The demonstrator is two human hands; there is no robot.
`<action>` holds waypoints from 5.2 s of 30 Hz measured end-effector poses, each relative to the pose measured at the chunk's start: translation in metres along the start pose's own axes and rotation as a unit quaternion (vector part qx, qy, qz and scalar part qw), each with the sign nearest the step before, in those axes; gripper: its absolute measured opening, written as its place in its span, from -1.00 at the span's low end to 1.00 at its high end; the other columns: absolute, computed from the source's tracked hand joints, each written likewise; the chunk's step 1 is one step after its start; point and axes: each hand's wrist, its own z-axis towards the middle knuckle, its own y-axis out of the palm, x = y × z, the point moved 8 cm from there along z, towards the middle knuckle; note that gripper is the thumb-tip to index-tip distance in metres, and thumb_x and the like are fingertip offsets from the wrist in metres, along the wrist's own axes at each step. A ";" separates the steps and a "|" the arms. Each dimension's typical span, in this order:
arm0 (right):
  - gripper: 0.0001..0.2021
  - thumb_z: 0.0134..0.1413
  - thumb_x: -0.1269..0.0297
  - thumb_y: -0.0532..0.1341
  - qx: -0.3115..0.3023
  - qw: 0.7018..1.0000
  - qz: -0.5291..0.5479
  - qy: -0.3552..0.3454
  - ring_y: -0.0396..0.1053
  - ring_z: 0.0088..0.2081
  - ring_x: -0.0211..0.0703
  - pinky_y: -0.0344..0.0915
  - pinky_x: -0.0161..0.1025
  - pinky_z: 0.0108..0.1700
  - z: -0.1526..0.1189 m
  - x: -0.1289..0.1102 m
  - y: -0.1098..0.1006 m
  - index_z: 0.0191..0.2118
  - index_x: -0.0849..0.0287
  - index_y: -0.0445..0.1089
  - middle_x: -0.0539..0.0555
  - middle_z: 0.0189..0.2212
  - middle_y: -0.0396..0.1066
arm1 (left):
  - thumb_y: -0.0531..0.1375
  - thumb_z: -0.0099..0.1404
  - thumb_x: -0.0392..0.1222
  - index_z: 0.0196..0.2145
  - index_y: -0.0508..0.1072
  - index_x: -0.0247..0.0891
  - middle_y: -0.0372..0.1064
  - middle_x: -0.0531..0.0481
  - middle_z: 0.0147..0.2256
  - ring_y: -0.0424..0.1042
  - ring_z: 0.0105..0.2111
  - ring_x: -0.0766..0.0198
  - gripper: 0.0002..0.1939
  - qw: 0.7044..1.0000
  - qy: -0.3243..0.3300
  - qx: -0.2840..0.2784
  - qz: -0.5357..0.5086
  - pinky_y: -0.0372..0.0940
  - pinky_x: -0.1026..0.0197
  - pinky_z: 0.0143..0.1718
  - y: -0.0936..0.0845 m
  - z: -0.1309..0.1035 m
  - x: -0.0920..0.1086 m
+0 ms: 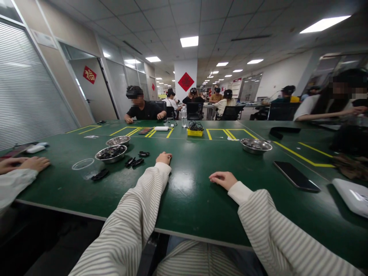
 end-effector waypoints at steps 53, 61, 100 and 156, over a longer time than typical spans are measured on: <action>-0.82 -0.26 0.21 0.18 -0.018 0.982 -0.145 -0.123 0.09 -0.65 -0.41 0.11 -0.41 -0.55 -0.003 -0.018 0.005 -0.49 0.20 0.40 0.00 -0.61 0.30 | 0.02 0.12 -0.28 -0.29 0.37 -0.25 0.19 -0.05 -0.35 0.12 -0.30 0.24 -0.79 0.998 0.030 0.010 -0.045 0.10 0.19 -0.25 0.004 -0.003 0.002; -0.91 -0.31 0.35 0.13 0.060 0.998 -0.012 -0.029 0.16 -0.67 -0.42 0.16 -0.45 -0.61 -0.004 -0.010 -0.007 -0.53 0.23 0.27 -0.03 -0.66 0.29 | 0.02 0.06 -0.29 -0.31 0.37 -0.22 0.23 -0.01 -0.36 0.18 -0.31 0.29 -0.78 0.948 0.291 -0.055 -0.114 0.13 0.24 -0.20 0.006 -0.060 0.112; -0.93 -0.27 0.29 0.20 0.007 0.965 -0.189 -0.180 0.25 -0.43 -0.25 0.17 -0.34 -0.40 -0.004 -0.023 -0.001 -0.56 0.14 0.40 0.03 -0.51 0.37 | 0.02 0.10 -0.09 -0.36 0.35 -0.24 0.24 0.00 -0.39 0.21 -0.35 0.33 -0.77 0.896 0.400 -0.074 -0.179 0.15 0.29 -0.30 -0.004 -0.110 0.164; -0.78 -0.25 0.20 0.19 0.077 0.992 0.068 -0.070 0.36 -0.47 -0.20 0.33 -0.29 -0.40 -0.009 -0.026 -0.013 -0.45 0.23 0.40 0.08 -0.50 0.43 | 0.00 0.14 -0.08 -0.36 0.35 -0.24 0.27 -0.01 -0.42 0.23 -0.40 0.36 -0.77 0.888 0.401 0.100 -0.202 0.15 0.30 -0.35 -0.049 -0.123 0.164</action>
